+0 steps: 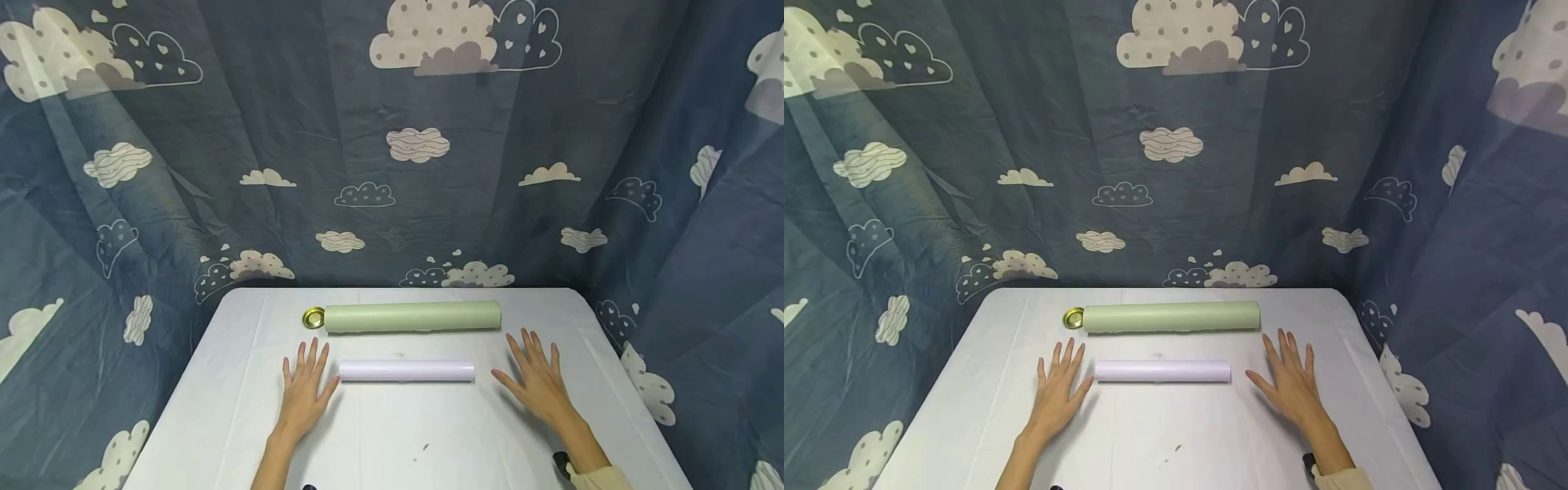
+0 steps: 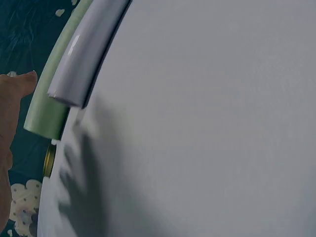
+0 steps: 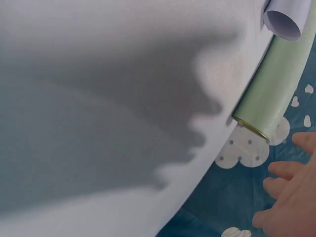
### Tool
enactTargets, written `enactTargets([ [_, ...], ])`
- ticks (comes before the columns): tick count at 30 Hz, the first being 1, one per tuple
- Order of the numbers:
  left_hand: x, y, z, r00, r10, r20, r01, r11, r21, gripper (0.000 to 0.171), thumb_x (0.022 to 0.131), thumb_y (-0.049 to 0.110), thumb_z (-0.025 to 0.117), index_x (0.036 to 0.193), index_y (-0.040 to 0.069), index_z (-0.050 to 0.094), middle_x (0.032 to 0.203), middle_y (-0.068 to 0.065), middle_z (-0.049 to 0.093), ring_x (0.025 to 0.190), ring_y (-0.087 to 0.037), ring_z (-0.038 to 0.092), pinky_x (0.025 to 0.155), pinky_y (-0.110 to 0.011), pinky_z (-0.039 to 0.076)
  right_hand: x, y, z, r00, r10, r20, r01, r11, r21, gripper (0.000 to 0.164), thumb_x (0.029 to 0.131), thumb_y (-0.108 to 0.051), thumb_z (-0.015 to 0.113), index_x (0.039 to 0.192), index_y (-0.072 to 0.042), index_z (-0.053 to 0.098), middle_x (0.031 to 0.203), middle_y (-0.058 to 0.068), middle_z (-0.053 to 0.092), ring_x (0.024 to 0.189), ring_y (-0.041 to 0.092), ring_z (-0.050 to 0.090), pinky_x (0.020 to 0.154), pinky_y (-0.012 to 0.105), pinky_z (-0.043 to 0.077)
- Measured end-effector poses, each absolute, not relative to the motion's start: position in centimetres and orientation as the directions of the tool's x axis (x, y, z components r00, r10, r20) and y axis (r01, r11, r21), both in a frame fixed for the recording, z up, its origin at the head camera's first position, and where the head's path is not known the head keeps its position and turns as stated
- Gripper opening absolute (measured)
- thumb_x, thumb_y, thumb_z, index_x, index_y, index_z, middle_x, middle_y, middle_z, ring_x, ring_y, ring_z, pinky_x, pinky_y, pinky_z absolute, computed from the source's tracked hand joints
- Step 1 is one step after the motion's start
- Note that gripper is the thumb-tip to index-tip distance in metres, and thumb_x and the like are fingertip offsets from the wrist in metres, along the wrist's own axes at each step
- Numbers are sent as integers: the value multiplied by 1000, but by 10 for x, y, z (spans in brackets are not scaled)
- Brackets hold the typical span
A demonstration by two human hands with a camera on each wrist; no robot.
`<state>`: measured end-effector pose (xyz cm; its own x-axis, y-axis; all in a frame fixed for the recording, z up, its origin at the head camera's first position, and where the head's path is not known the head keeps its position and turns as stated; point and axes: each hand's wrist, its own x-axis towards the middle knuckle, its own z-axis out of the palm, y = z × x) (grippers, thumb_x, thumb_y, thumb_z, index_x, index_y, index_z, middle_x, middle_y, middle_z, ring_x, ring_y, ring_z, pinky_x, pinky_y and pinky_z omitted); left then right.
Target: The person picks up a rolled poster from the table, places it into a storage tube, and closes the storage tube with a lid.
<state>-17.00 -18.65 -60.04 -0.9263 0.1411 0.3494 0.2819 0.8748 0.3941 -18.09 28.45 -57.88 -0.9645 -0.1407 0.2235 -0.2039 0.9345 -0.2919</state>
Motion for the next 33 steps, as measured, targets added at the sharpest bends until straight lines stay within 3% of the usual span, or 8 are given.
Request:
enactTargets([
  [7, -180, -167, -604, -918, 193, 346, 331, 854, 401, 70, 95, 42, 56, 154, 20, 25, 162, -8, 19, 149, -38, 12, 118, -59, -6, -200, 277, -579, -960, -153, 234, -219, 932, -289, 88, 88, -63, 54, 153, -12, 25, 159, 25, 14, 150, 41, 6, 116, 62, -13],
  [15, -193, -147, -610, -867, 283, 411, 423, 853, 306, 70, 92, 39, 62, 151, 16, 32, 158, -14, 28, 145, -42, 23, 113, -68, 11, -229, 265, -579, -948, -173, 267, -253, 920, -301, 88, 86, -62, 57, 152, -12, 28, 160, 23, 16, 149, 41, 9, 117, 63, -9],
  [33, -197, -133, -622, -842, 361, 401, 476, 847, 237, 59, 92, 32, 64, 146, 18, 43, 155, -11, 35, 145, -37, 29, 113, -66, 19, -289, 238, -582, -908, -296, 296, -372, 895, -245, 94, 80, -65, 63, 152, -14, 30, 157, 25, 23, 147, 43, 18, 116, 66, 1],
])
